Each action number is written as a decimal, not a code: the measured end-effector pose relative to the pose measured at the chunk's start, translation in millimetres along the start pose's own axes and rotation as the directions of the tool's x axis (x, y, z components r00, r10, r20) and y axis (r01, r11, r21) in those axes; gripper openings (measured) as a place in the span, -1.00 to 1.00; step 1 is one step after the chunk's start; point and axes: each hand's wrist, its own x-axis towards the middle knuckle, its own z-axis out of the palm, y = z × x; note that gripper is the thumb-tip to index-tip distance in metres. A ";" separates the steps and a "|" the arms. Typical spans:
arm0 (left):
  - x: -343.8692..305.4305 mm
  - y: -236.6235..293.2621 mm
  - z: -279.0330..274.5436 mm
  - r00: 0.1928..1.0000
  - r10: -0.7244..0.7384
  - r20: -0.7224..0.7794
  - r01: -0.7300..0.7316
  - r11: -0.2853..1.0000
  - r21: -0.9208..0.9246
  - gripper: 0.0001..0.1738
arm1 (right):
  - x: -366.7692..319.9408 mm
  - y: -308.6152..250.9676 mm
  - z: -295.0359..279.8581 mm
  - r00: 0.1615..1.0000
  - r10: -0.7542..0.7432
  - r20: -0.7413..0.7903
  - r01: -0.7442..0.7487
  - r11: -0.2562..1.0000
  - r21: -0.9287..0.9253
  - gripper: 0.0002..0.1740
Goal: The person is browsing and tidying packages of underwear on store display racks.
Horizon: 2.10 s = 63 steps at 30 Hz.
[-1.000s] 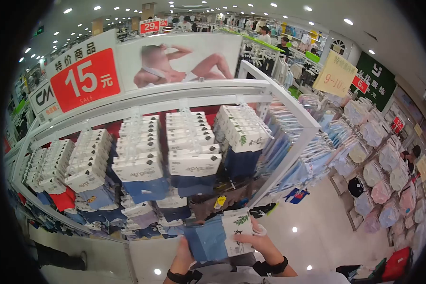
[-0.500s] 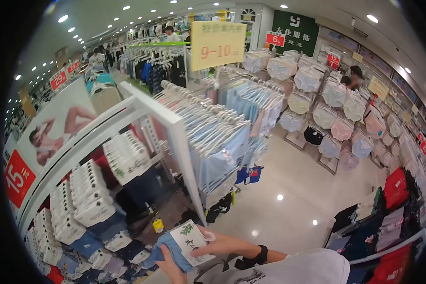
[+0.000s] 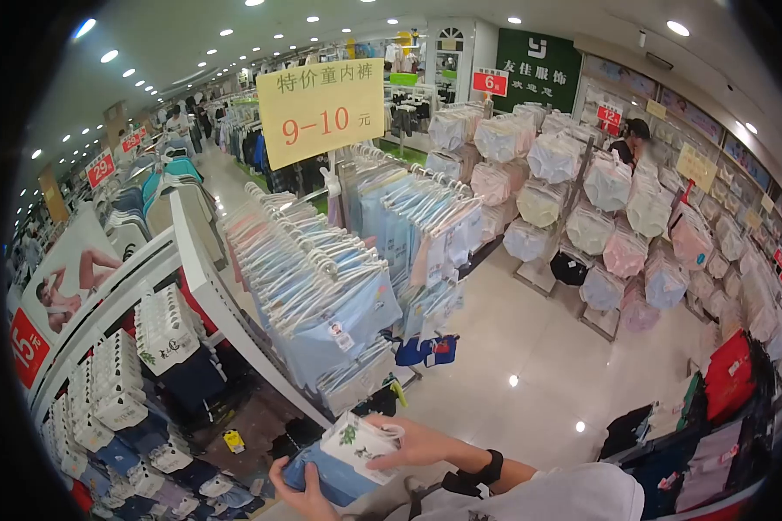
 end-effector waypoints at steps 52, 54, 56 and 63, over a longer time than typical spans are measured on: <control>-180.4 -12.1 -240.0 0.686 -0.305 0.661 0.313 0.943 0.111 -0.61 | -20.9 -7.6 247.2 0.531 0.129 0.838 0.446 0.798 -0.405 -0.37; -177.1 -14.6 -244.3 0.626 -0.337 0.704 0.307 0.935 0.175 -0.50 | -23.3 -6.4 247.1 0.552 0.107 0.827 0.428 0.815 -0.391 -0.43; -180.2 -22.8 -246.6 0.617 -0.315 0.721 0.329 0.936 0.127 -0.43 | -24.7 1.8 245.4 0.564 0.178 0.806 0.421 0.778 -0.467 -0.49; -178.3 5.8 -247.8 0.670 -0.286 0.685 0.348 0.936 0.051 -0.34 | -33.3 29.7 246.1 0.590 0.313 0.744 0.231 0.817 -0.528 -0.45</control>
